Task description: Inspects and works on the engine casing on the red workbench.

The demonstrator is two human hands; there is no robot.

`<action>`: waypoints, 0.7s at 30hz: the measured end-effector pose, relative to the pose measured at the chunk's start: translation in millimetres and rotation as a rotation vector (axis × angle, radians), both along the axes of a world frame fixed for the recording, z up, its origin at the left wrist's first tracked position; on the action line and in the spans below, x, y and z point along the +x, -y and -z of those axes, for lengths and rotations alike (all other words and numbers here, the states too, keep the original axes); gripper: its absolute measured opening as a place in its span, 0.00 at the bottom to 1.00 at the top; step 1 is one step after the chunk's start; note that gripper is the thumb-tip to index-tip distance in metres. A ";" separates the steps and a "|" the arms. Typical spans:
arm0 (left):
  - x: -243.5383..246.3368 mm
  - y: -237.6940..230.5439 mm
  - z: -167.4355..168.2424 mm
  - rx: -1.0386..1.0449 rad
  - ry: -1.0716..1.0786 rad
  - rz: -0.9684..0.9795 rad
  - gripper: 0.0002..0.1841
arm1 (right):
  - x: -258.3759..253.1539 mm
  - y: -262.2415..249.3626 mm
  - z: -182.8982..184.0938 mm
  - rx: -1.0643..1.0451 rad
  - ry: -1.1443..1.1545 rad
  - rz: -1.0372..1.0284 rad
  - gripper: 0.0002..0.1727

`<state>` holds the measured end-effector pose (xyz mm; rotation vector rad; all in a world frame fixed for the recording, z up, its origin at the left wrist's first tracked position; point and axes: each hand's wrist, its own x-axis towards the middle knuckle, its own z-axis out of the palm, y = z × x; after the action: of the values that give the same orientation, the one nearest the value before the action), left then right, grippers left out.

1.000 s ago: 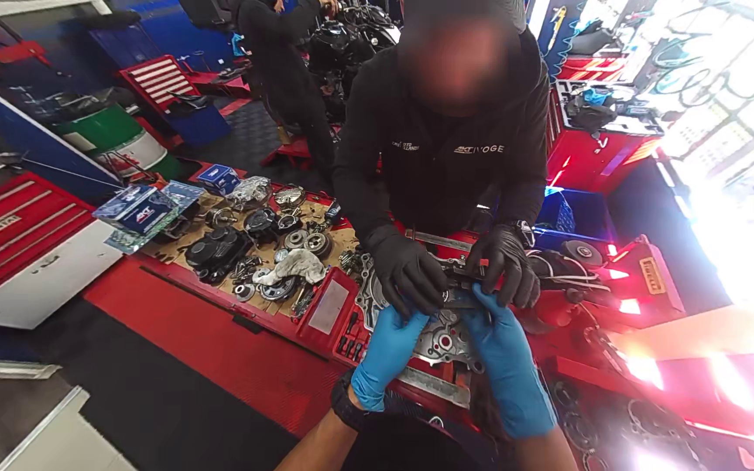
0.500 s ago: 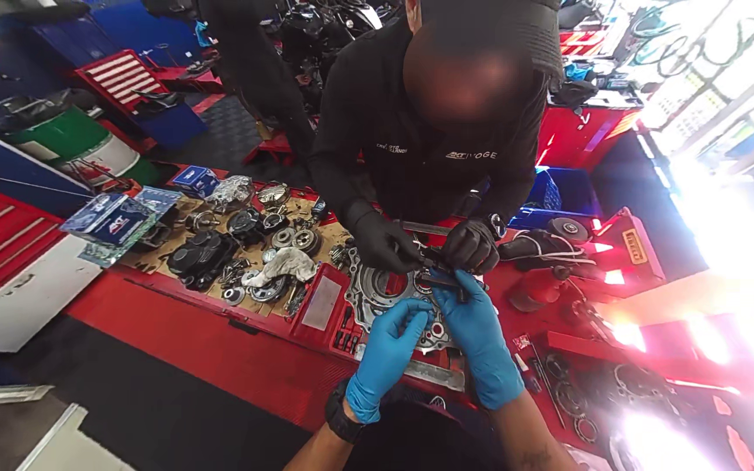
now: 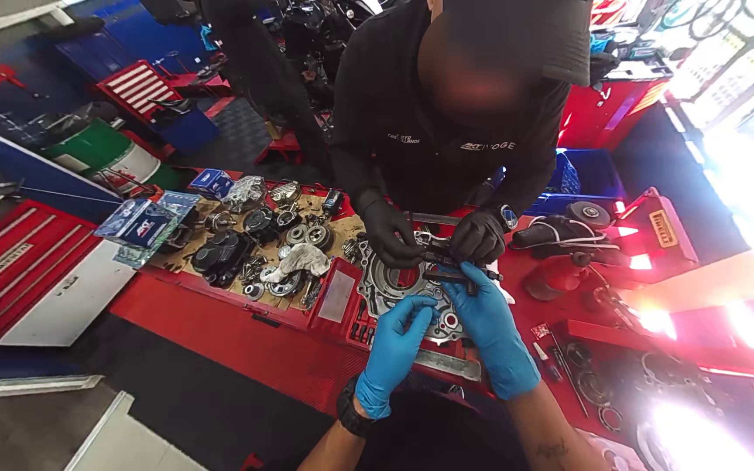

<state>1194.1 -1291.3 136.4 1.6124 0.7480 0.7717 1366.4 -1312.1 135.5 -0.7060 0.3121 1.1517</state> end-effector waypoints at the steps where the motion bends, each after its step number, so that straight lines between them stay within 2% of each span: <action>1: -0.3 0.4 0.1 -0.001 -0.002 0.001 0.13 | 0.2 0.4 -0.4 -0.006 -0.003 0.001 0.13; 21: -2.9 0.1 0.5 0.014 0.004 0.015 0.13 | 0.4 0.5 -0.9 -0.008 0.018 0.008 0.13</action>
<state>1191.3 -1291.4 135.9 1.6270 0.7285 0.7708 1366.8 -1312.6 136.4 -0.7210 0.3048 1.1364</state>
